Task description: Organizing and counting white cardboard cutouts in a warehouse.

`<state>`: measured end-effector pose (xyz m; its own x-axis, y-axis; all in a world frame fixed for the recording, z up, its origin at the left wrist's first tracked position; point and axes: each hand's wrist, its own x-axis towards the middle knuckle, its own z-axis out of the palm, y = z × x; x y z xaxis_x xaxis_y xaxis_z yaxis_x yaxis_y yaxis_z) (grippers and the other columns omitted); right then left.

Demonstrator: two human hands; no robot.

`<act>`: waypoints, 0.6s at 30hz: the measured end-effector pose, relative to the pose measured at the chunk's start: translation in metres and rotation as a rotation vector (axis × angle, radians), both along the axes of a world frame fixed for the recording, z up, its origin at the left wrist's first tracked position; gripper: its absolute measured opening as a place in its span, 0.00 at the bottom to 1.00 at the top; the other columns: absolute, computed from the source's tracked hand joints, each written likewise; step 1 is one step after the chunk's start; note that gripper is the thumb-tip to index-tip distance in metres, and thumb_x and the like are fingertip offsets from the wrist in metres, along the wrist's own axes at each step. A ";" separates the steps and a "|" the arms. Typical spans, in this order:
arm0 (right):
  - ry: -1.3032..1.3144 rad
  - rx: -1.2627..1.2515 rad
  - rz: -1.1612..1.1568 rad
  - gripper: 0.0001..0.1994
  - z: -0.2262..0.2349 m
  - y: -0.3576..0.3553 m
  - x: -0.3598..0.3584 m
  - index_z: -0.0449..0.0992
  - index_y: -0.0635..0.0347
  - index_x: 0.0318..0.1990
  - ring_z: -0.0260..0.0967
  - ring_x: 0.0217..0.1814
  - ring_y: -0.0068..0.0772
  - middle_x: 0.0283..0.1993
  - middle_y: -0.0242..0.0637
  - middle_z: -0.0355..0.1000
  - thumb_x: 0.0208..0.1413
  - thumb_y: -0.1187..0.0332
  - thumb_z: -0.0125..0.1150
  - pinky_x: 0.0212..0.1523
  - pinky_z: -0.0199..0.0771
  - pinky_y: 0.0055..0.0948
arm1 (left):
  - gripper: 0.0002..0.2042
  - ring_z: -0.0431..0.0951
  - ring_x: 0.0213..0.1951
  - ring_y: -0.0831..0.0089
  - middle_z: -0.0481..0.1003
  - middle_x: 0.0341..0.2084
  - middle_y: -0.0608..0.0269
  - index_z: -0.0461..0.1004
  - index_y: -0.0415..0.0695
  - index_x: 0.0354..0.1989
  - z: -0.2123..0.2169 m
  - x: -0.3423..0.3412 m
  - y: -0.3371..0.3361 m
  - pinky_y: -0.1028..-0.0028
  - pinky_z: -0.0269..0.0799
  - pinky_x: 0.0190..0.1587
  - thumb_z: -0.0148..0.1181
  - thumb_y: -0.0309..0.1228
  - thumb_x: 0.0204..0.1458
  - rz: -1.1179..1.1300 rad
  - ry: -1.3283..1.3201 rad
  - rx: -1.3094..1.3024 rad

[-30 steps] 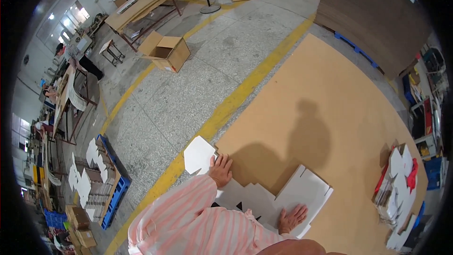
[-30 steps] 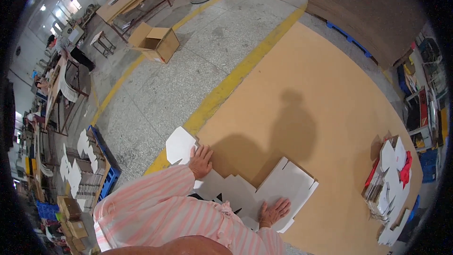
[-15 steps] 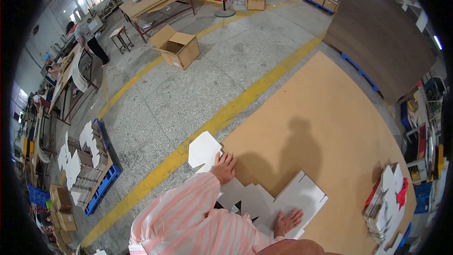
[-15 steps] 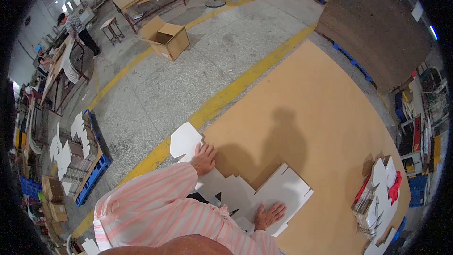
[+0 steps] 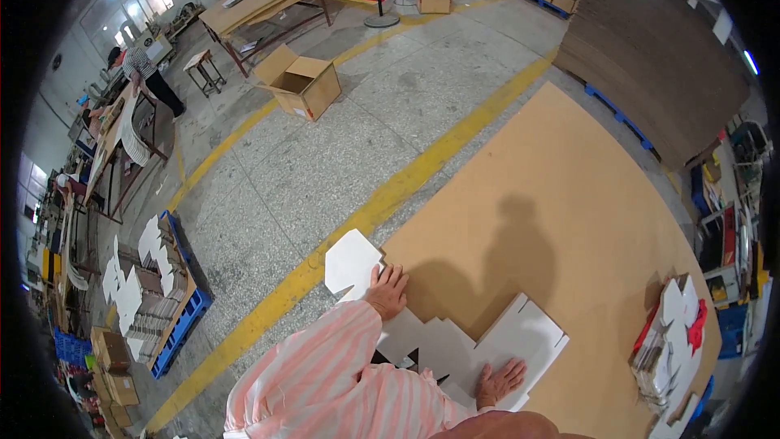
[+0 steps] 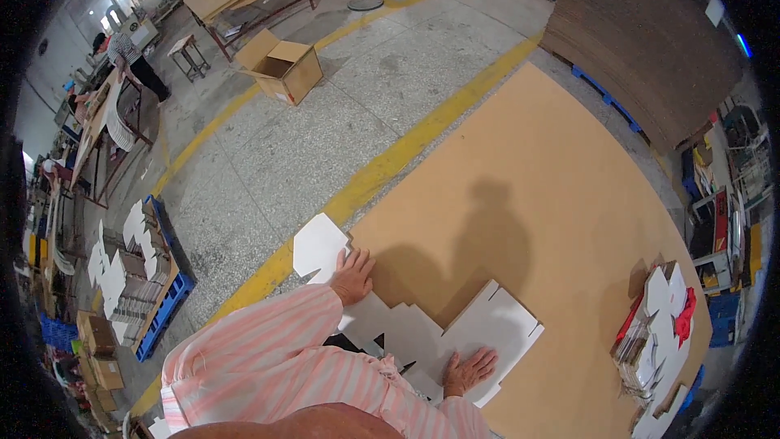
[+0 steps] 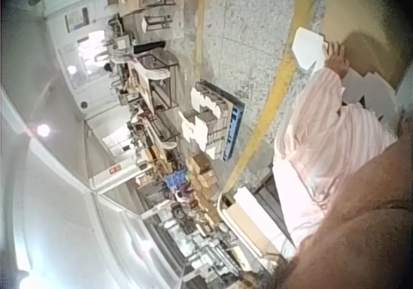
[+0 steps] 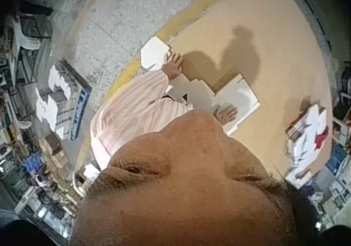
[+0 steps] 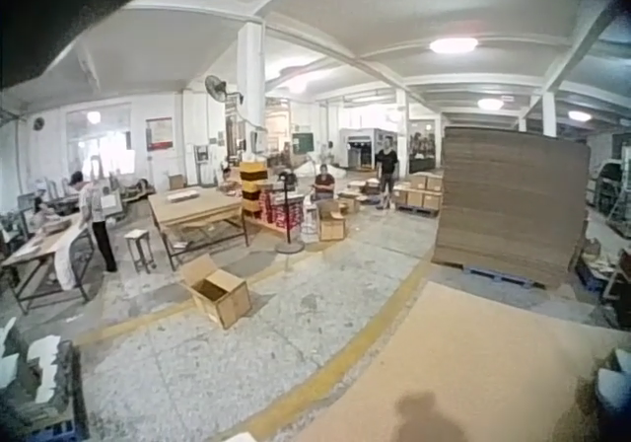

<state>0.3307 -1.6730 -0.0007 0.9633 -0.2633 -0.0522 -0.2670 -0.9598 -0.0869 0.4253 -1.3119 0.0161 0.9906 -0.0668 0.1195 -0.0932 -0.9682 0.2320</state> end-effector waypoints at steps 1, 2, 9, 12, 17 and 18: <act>-0.010 -0.001 0.007 0.40 0.000 0.000 0.000 0.46 0.63 0.62 0.28 0.70 0.50 0.67 0.50 0.37 0.46 0.46 0.49 0.65 0.25 0.50 | 0.24 0.56 0.57 0.54 0.59 0.53 0.50 0.65 0.42 0.49 0.000 0.000 0.000 0.45 0.42 0.58 0.51 0.37 0.41 -0.006 -0.002 -0.001; -0.011 -0.001 0.001 0.40 0.000 0.000 0.000 0.46 0.63 0.62 0.28 0.70 0.50 0.67 0.50 0.37 0.46 0.46 0.49 0.65 0.25 0.50 | 0.24 0.56 0.57 0.54 0.59 0.53 0.51 0.64 0.42 0.50 -0.001 0.001 0.000 0.45 0.42 0.58 0.50 0.37 0.41 -0.003 0.005 0.002; 0.016 -0.008 0.018 0.40 0.005 0.000 0.000 0.46 0.62 0.62 0.28 0.71 0.48 0.67 0.50 0.37 0.47 0.44 0.47 0.65 0.25 0.49 | 0.25 0.53 0.58 0.55 0.57 0.54 0.52 0.64 0.43 0.50 -0.003 0.000 0.001 0.43 0.42 0.57 0.50 0.38 0.42 -0.005 0.034 0.003; 0.014 -0.015 0.024 0.40 0.006 0.002 0.000 0.46 0.62 0.62 0.28 0.71 0.48 0.67 0.49 0.38 0.48 0.43 0.46 0.65 0.25 0.49 | 0.25 0.54 0.58 0.55 0.57 0.54 0.52 0.64 0.43 0.50 -0.002 0.000 0.000 0.43 0.42 0.57 0.50 0.38 0.42 -0.010 0.037 0.026; -0.023 -0.041 0.037 0.41 0.002 -0.001 -0.002 0.45 0.62 0.63 0.27 0.71 0.48 0.67 0.49 0.38 0.48 0.43 0.45 0.65 0.25 0.49 | 0.24 0.54 0.57 0.55 0.57 0.54 0.52 0.64 0.43 0.50 -0.002 0.001 0.000 0.43 0.44 0.56 0.51 0.38 0.42 -0.013 0.016 0.019; -0.016 -0.045 0.032 0.41 0.002 -0.001 -0.001 0.46 0.62 0.63 0.27 0.71 0.48 0.67 0.49 0.38 0.48 0.42 0.45 0.65 0.25 0.49 | 0.24 0.54 0.57 0.55 0.57 0.54 0.52 0.64 0.43 0.49 -0.002 0.002 -0.001 0.43 0.44 0.56 0.51 0.37 0.42 -0.015 0.009 0.012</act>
